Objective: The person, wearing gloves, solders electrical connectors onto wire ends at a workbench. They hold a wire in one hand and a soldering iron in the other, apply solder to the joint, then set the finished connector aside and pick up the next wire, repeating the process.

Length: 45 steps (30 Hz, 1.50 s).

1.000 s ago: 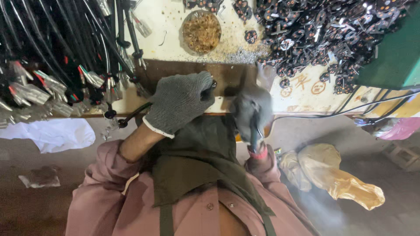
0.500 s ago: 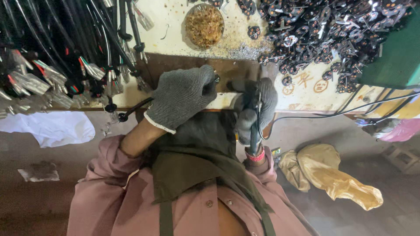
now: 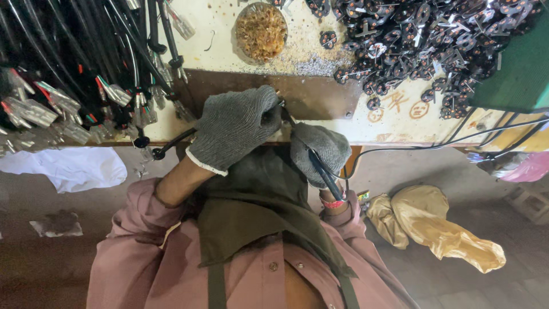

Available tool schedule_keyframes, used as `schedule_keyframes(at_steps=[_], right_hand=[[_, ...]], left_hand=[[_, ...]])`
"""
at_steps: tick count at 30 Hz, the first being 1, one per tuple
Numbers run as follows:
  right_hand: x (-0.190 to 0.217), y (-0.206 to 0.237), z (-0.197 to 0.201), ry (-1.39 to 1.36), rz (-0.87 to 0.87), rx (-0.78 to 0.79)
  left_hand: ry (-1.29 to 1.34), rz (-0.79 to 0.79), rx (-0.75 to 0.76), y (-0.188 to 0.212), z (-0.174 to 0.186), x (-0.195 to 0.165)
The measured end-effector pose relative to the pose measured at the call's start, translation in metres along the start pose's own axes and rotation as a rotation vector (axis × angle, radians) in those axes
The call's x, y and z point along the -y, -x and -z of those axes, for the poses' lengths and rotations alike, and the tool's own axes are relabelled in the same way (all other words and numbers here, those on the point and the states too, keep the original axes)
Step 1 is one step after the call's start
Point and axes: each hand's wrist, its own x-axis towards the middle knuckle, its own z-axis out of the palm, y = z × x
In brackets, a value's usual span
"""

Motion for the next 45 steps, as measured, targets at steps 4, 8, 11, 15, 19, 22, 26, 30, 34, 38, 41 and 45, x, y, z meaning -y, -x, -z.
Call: schedule_keyframes(at_steps=[4,8,11,15,19,22,26,30,34,38,41,45], right_hand=[[0.003,-0.006,0.002,-0.003,0.035,0.012],[0.007,-0.010,0.005,0.004,0.038,0.036],[0.008,-0.011,0.006,0.013,0.040,0.021],[0.003,-0.004,0.003,0.044,0.038,-0.014],[-0.007,0.007,-0.004,-0.178,0.002,-0.103],[-0.011,0.013,-0.009,-0.377,-0.167,-0.289],[-0.010,0.011,-0.015,-0.205,-0.152,-0.408],[-0.008,0.003,-0.030,-0.837,-0.251,-0.629],[-0.007,0.003,-0.035,-0.821,-0.342,-0.639],[-0.005,0.002,-0.030,-0.739,-0.379,-0.619],[-0.001,-0.003,-0.026,-0.429,-0.269,-0.592],[0.006,-0.009,-0.024,-0.513,-0.353,-0.576]], left_hand=[[-0.012,-0.012,-0.008,0.002,0.001,0.001],[0.014,-0.018,-0.001,0.002,0.001,0.002],[0.026,-0.026,-0.007,0.002,0.001,0.002],[-0.010,-0.011,0.014,0.001,0.001,0.001],[0.029,-0.002,0.008,0.001,0.001,0.000],[0.049,0.013,-0.001,0.001,0.001,0.000],[0.044,0.005,-0.008,0.001,0.000,0.000],[0.040,0.001,-0.031,0.000,-0.001,0.000],[0.064,0.006,-0.021,0.000,0.000,0.000],[0.073,-0.003,-0.018,0.000,0.002,0.001],[0.068,0.000,-0.010,0.000,0.003,0.000],[0.048,-0.007,0.000,0.001,0.003,0.000]])
